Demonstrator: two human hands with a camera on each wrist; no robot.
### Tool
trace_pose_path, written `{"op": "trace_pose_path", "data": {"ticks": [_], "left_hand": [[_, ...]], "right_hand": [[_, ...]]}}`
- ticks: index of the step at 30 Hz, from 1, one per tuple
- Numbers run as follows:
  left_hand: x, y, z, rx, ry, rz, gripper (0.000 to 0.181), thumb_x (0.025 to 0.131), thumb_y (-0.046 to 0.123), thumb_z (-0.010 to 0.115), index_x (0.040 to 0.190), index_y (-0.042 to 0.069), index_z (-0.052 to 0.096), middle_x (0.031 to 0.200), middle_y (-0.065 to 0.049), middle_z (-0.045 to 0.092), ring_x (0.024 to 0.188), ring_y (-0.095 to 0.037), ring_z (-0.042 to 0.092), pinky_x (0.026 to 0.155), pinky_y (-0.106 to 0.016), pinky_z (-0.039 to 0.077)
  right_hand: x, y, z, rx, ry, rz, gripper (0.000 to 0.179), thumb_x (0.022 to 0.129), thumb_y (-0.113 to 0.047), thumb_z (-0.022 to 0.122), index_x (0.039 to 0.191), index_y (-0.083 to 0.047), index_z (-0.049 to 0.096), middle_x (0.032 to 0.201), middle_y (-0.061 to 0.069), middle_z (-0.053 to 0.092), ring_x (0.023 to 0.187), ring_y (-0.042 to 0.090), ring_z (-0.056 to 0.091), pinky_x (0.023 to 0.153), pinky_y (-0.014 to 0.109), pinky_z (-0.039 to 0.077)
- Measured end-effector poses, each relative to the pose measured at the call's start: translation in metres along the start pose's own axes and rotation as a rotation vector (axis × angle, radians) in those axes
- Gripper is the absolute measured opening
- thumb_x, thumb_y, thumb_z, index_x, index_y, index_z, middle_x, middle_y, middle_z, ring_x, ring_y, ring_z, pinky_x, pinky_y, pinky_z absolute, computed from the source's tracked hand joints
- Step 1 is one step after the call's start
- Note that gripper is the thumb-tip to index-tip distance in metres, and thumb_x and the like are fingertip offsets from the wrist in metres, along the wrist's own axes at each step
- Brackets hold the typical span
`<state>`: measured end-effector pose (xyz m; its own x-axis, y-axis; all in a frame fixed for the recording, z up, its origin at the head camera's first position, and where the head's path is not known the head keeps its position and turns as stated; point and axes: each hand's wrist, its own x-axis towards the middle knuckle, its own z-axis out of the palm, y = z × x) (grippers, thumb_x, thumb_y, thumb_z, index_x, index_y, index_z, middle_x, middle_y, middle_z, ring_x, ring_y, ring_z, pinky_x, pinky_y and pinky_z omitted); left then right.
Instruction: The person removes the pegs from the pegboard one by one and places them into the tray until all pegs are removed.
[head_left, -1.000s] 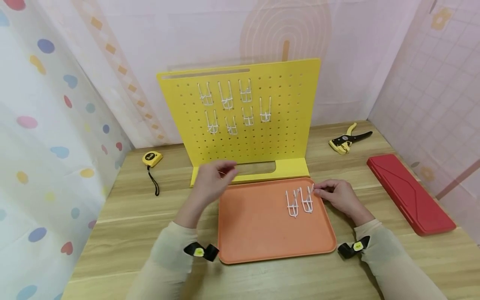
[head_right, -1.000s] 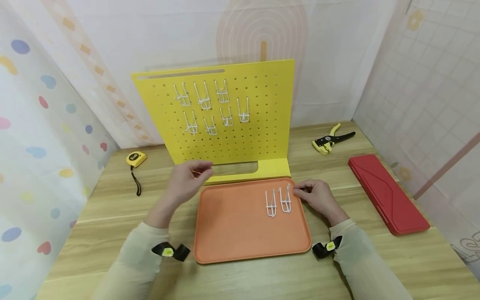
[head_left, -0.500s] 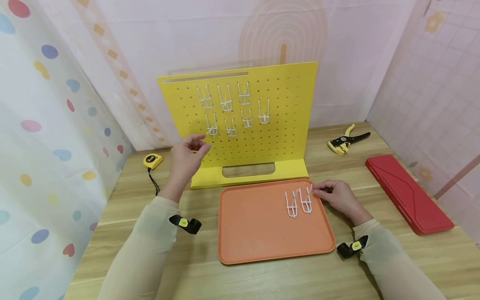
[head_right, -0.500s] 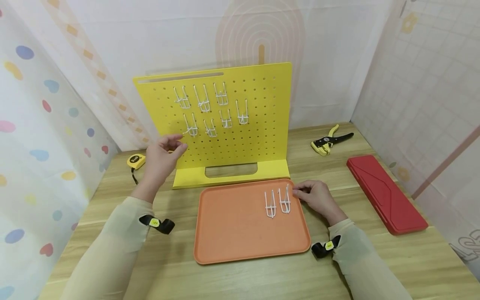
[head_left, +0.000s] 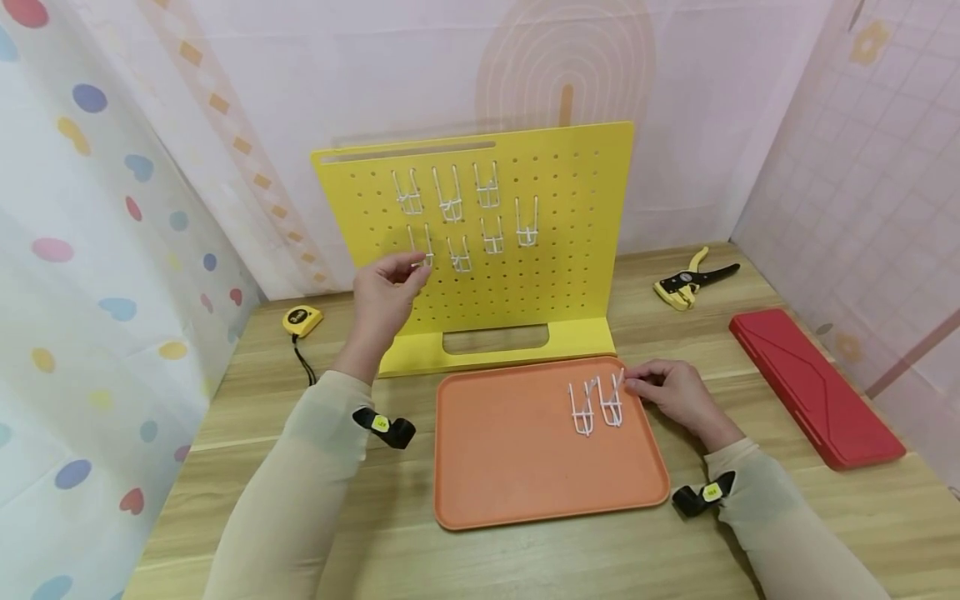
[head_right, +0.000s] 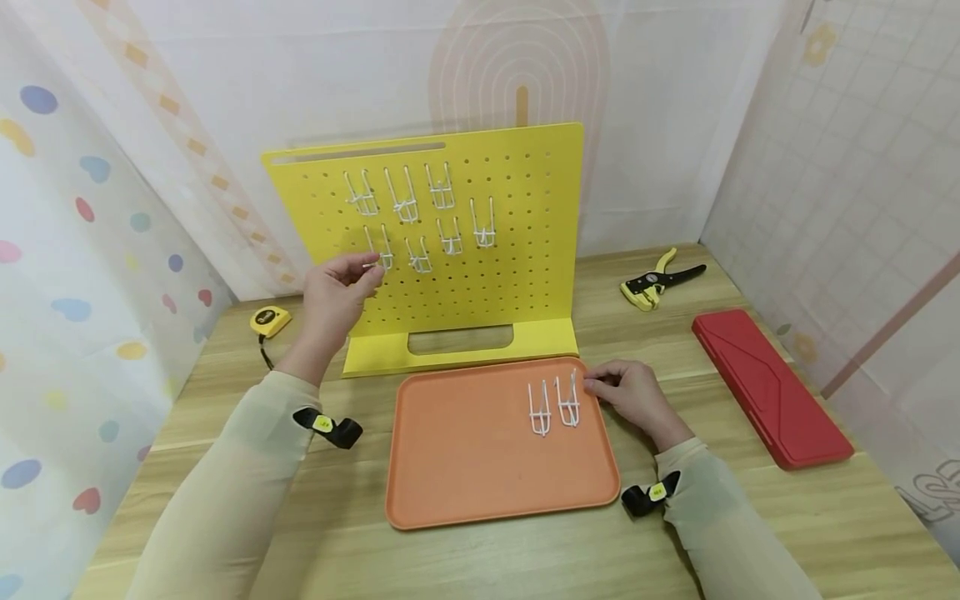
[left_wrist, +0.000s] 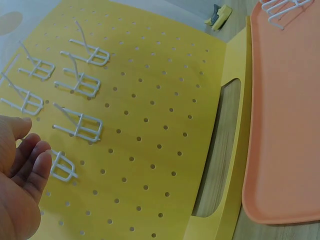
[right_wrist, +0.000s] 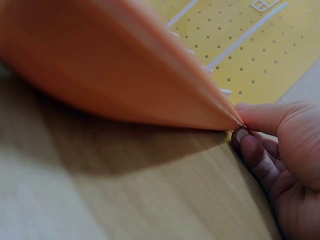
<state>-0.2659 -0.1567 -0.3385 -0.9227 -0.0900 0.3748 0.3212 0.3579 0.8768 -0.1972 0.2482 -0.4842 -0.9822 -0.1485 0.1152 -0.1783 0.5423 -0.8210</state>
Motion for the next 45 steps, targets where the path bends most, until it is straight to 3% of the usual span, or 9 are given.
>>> {"op": "trace_pose_path", "data": {"ticks": [7, 13, 19, 30, 36, 41, 45], "left_hand": [[0.000, 0.000, 0.001, -0.033, 0.025, 0.017, 0.025, 0.088, 0.014, 0.071, 0.109, 0.000, 0.071, 0.094, -0.009, 0.071, 0.078, -0.011, 0.063, 0.066, -0.019, 0.053], [0.000, -0.002, 0.001, -0.068, 0.041, -0.013, 0.024, 0.090, 0.015, 0.069, 0.111, 0.002, 0.072, 0.103, -0.012, 0.070, 0.083, -0.011, 0.065, 0.070, -0.020, 0.054], [0.000, -0.002, 0.000, -0.100, 0.069, -0.026, 0.023, 0.090, 0.014, 0.069, 0.109, 0.003, 0.073, 0.102, -0.012, 0.071, 0.082, -0.012, 0.066, 0.072, -0.023, 0.055], [-0.007, 0.003, -0.002, -0.145, 0.076, 0.044, 0.022, 0.089, 0.013, 0.069, 0.107, 0.000, 0.073, 0.101, -0.014, 0.071, 0.081, -0.012, 0.067, 0.071, -0.021, 0.055], [-0.023, 0.011, -0.004, -0.064, 0.050, 0.145, 0.021, 0.090, 0.013, 0.068, 0.106, 0.000, 0.073, 0.098, -0.019, 0.071, 0.077, -0.009, 0.066, 0.067, -0.019, 0.054], [-0.040, 0.007, -0.002, -0.006, 0.011, 0.165, 0.018, 0.090, 0.017, 0.069, 0.102, 0.006, 0.076, 0.094, -0.012, 0.072, 0.074, -0.012, 0.066, 0.062, -0.019, 0.053], [-0.056, 0.005, 0.002, -0.012, -0.047, 0.163, 0.017, 0.089, 0.011, 0.069, 0.102, 0.001, 0.075, 0.096, -0.013, 0.072, 0.074, -0.014, 0.067, 0.061, -0.017, 0.053]], "right_hand": [[0.000, 0.000, -0.001, 0.010, -0.002, -0.003, 0.019, 0.087, -0.019, 0.074, 0.099, -0.006, 0.075, 0.092, 0.007, 0.072, 0.079, 0.011, 0.060, 0.067, 0.022, 0.049], [0.000, -0.001, -0.001, 0.019, -0.003, -0.003, 0.018, 0.087, -0.019, 0.074, 0.099, -0.006, 0.075, 0.093, 0.007, 0.072, 0.079, 0.010, 0.060, 0.067, 0.022, 0.049], [0.000, 0.000, 0.000, 0.017, -0.006, -0.001, 0.018, 0.087, -0.019, 0.074, 0.099, -0.006, 0.075, 0.094, 0.007, 0.072, 0.081, 0.010, 0.061, 0.068, 0.022, 0.049], [0.001, 0.001, 0.000, 0.015, -0.007, 0.004, 0.019, 0.087, -0.020, 0.074, 0.099, -0.006, 0.075, 0.094, 0.007, 0.071, 0.082, 0.011, 0.060, 0.068, 0.022, 0.049], [0.000, 0.001, 0.000, 0.006, -0.006, 0.008, 0.019, 0.087, -0.021, 0.073, 0.099, -0.006, 0.075, 0.093, 0.006, 0.072, 0.082, 0.012, 0.061, 0.068, 0.022, 0.049], [0.000, 0.000, -0.001, -0.002, -0.004, 0.014, 0.020, 0.087, -0.021, 0.073, 0.099, -0.006, 0.075, 0.094, 0.007, 0.072, 0.082, 0.014, 0.061, 0.068, 0.023, 0.049], [0.000, 0.000, -0.001, -0.008, -0.006, 0.021, 0.020, 0.087, -0.021, 0.073, 0.100, -0.006, 0.075, 0.094, 0.007, 0.072, 0.082, 0.014, 0.060, 0.068, 0.023, 0.048]]}}
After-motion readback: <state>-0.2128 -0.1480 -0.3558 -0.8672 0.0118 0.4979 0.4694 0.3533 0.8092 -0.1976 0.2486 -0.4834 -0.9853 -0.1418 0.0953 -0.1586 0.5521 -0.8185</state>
